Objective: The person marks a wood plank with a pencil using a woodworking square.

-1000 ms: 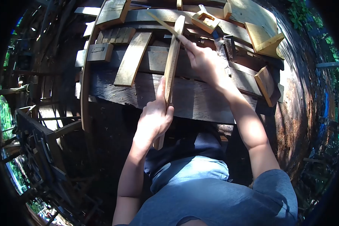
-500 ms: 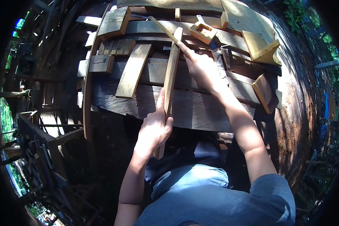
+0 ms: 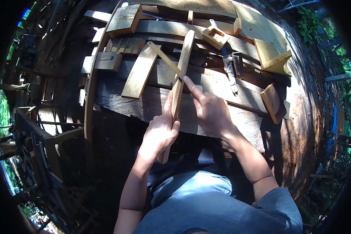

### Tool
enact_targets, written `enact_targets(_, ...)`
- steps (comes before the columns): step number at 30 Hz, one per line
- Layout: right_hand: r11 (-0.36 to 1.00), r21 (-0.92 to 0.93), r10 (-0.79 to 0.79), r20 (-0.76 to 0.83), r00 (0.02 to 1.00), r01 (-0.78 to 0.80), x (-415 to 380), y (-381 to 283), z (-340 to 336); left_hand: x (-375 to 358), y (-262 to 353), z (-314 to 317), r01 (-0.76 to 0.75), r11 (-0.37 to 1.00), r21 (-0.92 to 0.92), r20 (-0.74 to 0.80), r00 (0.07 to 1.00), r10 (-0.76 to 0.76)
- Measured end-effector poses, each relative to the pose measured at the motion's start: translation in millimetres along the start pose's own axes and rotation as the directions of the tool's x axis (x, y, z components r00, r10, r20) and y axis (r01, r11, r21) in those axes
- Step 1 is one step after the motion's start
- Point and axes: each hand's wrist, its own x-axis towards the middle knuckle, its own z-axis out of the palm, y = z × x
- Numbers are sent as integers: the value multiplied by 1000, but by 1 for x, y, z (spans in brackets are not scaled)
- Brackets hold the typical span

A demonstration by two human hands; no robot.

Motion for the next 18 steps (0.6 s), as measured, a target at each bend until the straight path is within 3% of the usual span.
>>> enact_targets(1, 999, 43, 4, -41, 999, -2, 10, 4, -1, 0, 0, 0, 0, 1000, 22, -11, 1000, 0)
enact_targets(3, 989, -129, 61, -128, 990, -77, 45, 12, 0, -2, 2, 2, 3, 999, 39, -21, 1000, -2)
enact_targets(4, 924, -380, -63, -257, 964, -41, 60, 18, 2, -1, 4, 1, 10, 999, 41, -20, 1000, -9)
enact_targets(7, 969, -245, -31, -233, 972, -28, 67, 17, 2, -2, 4, 2, 19, 998, 62, -32, 999, -17)
enact_targets(9, 985, -146, 75, -91, 993, -88, 36, 6, 3, -1, 3, 4, -2, 997, 80, -43, 999, 5)
enact_targets(11, 997, -73, -10, 30, 999, 12, -7, -2, 5, -2, 0, 7, -5, 994, 112, -63, 998, 13)
enact_targets(12, 998, -58, 30, 114, 993, -23, -26, -13, 0, -2, 0, 9, -19, 987, 158, -76, 997, 31)
enact_targets(13, 999, -22, 26, 121, 992, -24, -33, -13, -2, -3, 10, 6, 29, 982, 184, -41, 999, -22)
enact_targets(16, 999, -12, 34, 97, 995, -33, -16, -9, -13, -3, 12, 11, 18, 970, 244, -78, 997, 1)
enact_targets(17, 1000, -3, -17, -54, 998, 17, 1, 3, -3, -3, 10, 13, 13, 969, 246, -77, 997, 6)
enact_targets(18, 992, -32, 120, -48, 992, -122, 18, 0, -4, -1, 8, 15, 10, 972, 237, -78, 997, 9)
